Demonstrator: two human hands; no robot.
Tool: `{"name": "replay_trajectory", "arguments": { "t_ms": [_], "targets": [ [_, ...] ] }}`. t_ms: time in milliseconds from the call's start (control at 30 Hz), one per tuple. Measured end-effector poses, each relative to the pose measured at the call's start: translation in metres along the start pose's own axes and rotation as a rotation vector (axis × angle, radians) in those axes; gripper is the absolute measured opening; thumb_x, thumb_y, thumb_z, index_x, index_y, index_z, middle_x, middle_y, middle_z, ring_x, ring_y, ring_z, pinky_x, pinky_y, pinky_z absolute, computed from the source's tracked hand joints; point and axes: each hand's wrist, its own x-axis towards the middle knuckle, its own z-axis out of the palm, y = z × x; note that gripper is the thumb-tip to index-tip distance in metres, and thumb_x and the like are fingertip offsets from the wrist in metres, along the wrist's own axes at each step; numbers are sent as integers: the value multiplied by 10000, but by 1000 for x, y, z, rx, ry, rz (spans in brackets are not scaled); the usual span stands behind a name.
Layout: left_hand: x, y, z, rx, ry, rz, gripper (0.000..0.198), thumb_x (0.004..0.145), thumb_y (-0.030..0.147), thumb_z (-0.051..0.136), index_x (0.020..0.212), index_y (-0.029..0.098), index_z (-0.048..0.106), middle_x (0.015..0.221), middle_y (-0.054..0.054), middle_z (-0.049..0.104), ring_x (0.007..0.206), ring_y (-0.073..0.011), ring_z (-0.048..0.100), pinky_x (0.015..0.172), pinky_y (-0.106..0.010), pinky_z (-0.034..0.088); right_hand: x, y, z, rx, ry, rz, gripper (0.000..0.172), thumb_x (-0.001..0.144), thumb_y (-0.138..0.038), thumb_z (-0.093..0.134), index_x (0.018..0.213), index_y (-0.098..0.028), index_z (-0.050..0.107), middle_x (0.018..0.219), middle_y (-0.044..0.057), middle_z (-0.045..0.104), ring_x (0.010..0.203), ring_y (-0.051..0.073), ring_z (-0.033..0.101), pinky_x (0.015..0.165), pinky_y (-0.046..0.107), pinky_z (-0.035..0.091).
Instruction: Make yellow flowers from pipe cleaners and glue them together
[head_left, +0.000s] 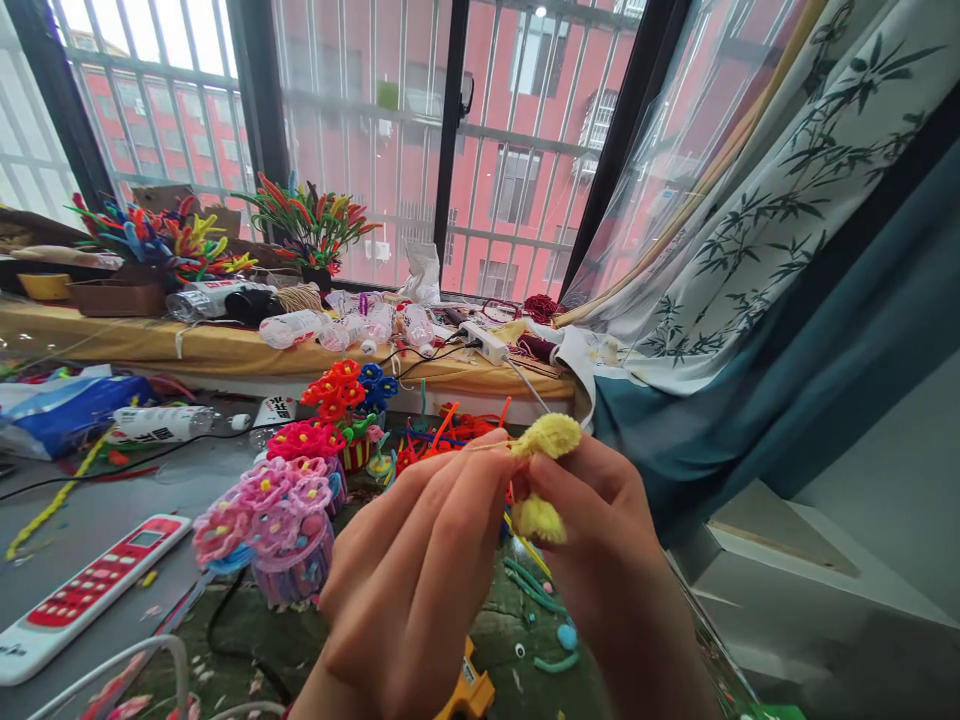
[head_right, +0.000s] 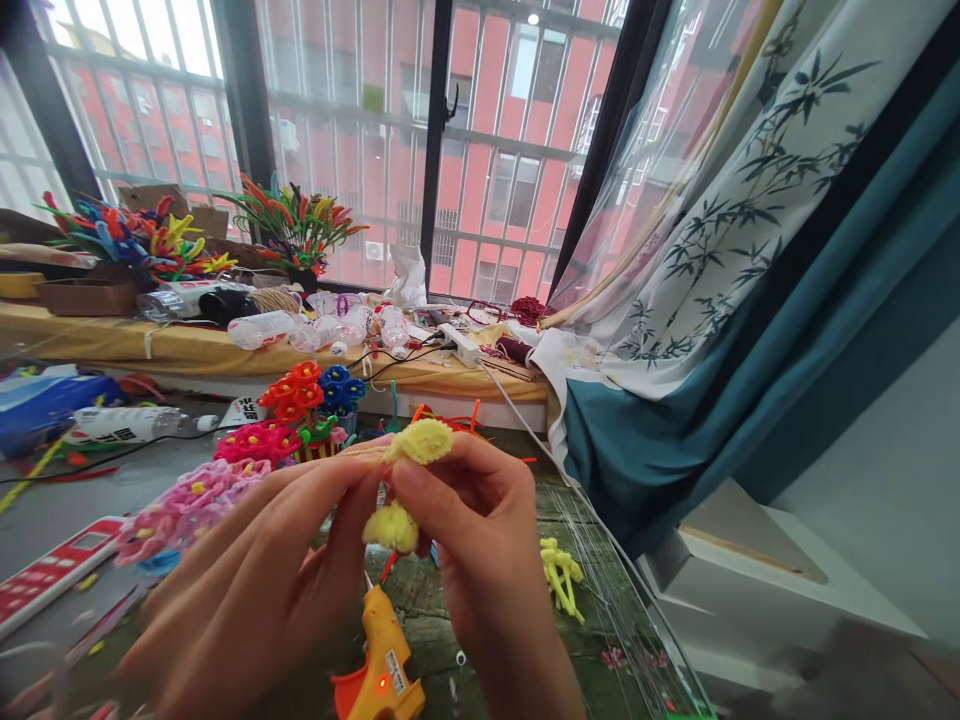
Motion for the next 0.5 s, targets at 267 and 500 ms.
{"name": "replay_trajectory", "arguments": {
  "t_ms": [267, 500],
  "targets": [
    [9, 2, 10, -456, 68, -380, 215, 877, 44, 660, 953, 241, 699, 1090, 17, 797, 935, -175, 768, 826, -285, 632, -2, -10, 7, 120, -143, 128, 194, 644, -382, 841, 638, -232, 719, 561, 13, 545, 449, 116, 391, 371, 243, 317],
    [14, 3, 9, -765, 99, -483, 181, 869, 80, 696, 889, 259, 711, 1002, 23, 810, 816, -152, 758, 715, -285, 637, -1, -14, 7, -84, -343, 30, 376, 693, -497, 704, 496, -232, 524, 436, -39, 350, 360, 90, 218, 347, 256, 262]
  ]
}}
